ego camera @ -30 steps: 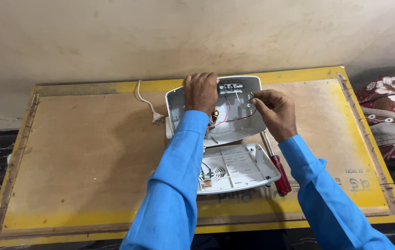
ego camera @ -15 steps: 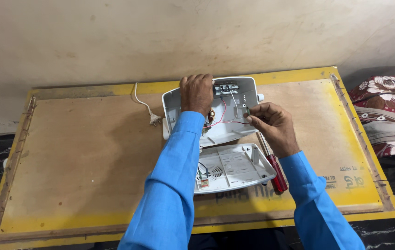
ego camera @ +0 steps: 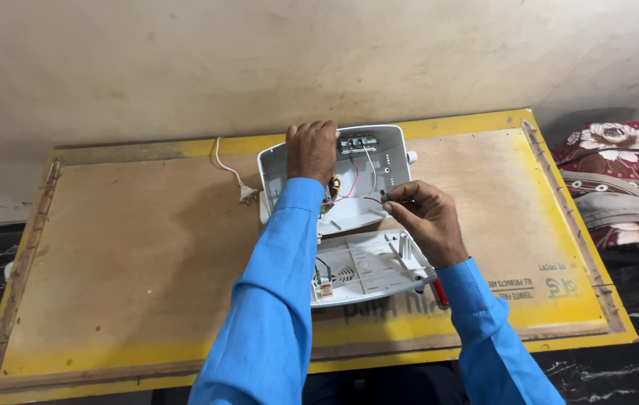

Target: The person flips a small white electric appliance upside down on a table and uses a screwdriver to remove screws from its base. They separate the housing halves to expose the motor and wiring, then handle internal wires and components while the appliance remains open on the table.

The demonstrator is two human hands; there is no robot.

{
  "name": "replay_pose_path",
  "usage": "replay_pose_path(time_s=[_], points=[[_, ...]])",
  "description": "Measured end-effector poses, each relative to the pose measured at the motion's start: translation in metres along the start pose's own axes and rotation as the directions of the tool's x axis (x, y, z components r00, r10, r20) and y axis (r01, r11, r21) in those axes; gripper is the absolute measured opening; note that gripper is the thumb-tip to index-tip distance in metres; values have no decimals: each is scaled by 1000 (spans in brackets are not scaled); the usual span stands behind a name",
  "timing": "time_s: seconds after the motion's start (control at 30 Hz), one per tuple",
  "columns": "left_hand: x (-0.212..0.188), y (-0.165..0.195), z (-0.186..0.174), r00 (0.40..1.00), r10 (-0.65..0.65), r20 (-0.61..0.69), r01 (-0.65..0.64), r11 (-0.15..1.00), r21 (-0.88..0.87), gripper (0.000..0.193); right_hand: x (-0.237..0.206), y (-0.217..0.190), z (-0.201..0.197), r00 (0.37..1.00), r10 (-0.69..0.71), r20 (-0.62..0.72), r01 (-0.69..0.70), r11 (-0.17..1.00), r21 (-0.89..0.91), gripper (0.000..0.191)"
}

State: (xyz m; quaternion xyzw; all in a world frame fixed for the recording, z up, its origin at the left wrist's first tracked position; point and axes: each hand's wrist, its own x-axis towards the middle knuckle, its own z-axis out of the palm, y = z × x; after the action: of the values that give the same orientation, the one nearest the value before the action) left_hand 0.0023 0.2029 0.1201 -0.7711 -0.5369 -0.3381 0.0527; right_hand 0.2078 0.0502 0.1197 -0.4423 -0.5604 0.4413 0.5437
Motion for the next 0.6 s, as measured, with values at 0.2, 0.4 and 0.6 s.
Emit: replay_pose_path(time_s=[0.2, 0.4, 0.6], points=[[-2, 1, 1, 1000, 6, -23, -6, 1000, -2, 8, -7, 4, -4, 1000, 26, -12, -24, 991, 132, 17], [-3, 4, 3, 1000, -8, -10, 9, 1000, 11, 9, -9, 3, -9, 1000, 14, -2, -14, 972, 234, 15], [-3, 5, 5, 1000, -13, -6, 13, 1000, 6, 10, -7, 7, -14, 998, 67, -8, -60, 941, 333, 13]])
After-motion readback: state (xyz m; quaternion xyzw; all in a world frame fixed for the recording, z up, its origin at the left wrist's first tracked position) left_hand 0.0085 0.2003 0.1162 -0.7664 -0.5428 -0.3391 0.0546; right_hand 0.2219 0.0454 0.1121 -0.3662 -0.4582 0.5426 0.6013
